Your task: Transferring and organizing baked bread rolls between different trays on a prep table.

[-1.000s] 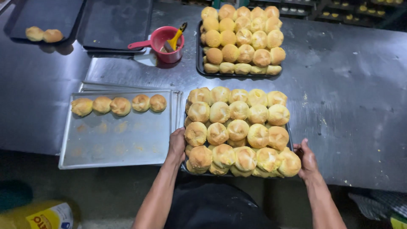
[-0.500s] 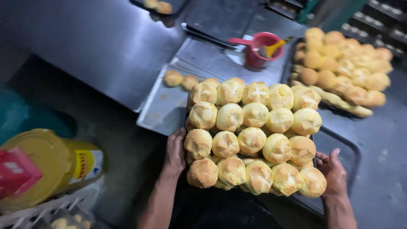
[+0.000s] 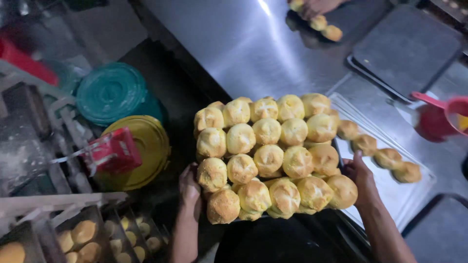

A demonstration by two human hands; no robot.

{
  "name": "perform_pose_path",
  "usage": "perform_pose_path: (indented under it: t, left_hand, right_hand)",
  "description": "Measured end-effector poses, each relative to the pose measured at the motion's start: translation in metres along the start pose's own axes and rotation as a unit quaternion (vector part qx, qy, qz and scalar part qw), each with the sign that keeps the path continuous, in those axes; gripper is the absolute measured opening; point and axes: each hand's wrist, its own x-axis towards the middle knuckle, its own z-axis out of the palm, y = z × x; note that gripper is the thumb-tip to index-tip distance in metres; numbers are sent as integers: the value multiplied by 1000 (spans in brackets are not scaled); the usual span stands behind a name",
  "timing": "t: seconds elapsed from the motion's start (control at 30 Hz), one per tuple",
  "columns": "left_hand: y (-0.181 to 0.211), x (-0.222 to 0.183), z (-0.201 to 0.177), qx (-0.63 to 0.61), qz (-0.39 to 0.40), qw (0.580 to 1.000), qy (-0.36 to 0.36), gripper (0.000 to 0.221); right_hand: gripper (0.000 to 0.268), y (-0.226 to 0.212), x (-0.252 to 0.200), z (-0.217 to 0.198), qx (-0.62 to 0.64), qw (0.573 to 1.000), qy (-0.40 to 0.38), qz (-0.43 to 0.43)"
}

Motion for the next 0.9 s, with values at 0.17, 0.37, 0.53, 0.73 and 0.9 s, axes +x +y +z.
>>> perform_pose_path:
  t: [0.17,0.37,0.53,0.73,0.9]
  left_hand:
    - [-17,28,-77,76,33,994,70,36]
    - [-29,66,-111,31,22,988,147,35]
    - [-11,149,-115,-1,29,981,190,35]
    - [39,289,-103,-43,42,973,224,35]
    - [73,350,-95,-72,17,967,244,35]
  right_hand:
    - [65,-14,44,137,-72,993,-4,90]
    - [71,-9,127,226,-129,985,-44,107]
    - [84,-5,202,307,-175,973,-62,133]
    - [90,26,341,359,-196,966,-101,134]
    - [83,21,427,434,-236,952,-129,145]
